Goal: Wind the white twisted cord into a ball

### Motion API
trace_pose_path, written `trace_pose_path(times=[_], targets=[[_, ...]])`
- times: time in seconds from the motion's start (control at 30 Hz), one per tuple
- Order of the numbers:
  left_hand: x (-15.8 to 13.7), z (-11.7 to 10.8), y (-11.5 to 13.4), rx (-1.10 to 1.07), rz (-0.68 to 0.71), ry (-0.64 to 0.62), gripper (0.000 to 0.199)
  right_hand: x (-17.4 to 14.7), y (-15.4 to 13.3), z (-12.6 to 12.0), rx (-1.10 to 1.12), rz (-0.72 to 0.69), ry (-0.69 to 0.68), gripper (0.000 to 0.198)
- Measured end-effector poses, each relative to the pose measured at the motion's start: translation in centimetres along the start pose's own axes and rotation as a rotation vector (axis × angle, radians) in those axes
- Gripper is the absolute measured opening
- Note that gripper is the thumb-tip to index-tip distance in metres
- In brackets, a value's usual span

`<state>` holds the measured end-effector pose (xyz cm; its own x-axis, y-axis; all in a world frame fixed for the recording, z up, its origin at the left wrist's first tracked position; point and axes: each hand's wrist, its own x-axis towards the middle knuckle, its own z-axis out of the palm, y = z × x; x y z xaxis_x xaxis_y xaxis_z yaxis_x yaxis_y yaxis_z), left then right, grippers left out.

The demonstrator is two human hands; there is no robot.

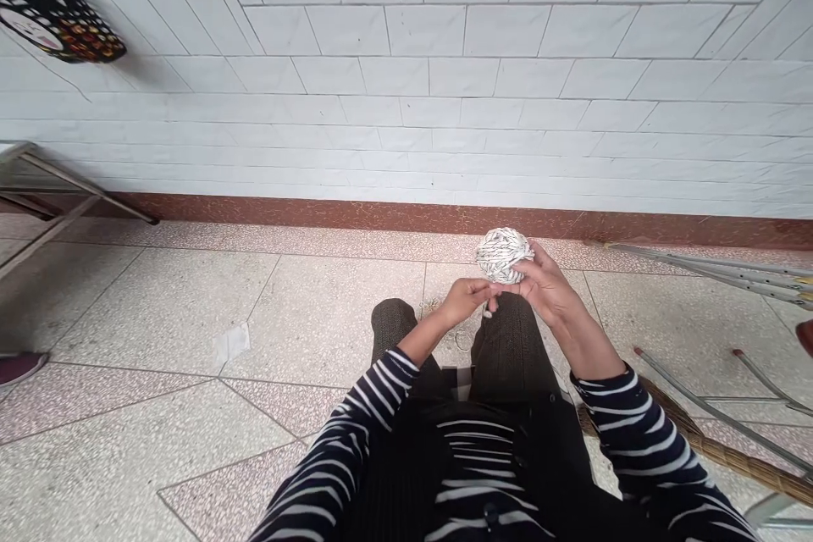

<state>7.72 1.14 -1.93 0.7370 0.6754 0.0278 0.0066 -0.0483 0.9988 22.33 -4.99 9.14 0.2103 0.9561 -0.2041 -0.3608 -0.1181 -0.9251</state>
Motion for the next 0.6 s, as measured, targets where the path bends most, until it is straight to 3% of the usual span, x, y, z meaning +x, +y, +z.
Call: trace_pose_path(times=[0.13, 0.2, 0.27, 0.33, 0.43, 0.6], targets=[[-4.0, -0.9, 0.1, 0.36, -0.094, -0.063, 0.038, 1.0, 0.0, -2.1, -0.473, -0.158, 0.21, 0.061], [-5.8, -1.9, 1.1, 0.585, -0.07, -0.091, 0.036, 1.6, 0.7, -3.3, -0.804, -0.202, 0.341, 0.063], [-6.7, -2.8, 2.7, 0.786, 0.01, -0.08, 0.029, 2.3, 2.2, -4.1, -1.023, -0.188, 0.38, 0.063], [-6.7, -3.8, 4.6, 0.965, 0.11, -0.046, 0.025, 2.9, 4.1, -4.4, -1.062, -0.146, 0.324, 0.061], [-5.5, -5.2, 6.7, 1.14, 0.229, -0.009, 0.025, 3.4, 7.1, -4.3, -0.949, -0.101, 0.179, 0.058], [-3.2, -5.3, 7.8, 1.134, 0.353, -0.099, 0.021, 3.9, 9.4, -3.9, -0.891, -0.073, 0.033, 0.054]])
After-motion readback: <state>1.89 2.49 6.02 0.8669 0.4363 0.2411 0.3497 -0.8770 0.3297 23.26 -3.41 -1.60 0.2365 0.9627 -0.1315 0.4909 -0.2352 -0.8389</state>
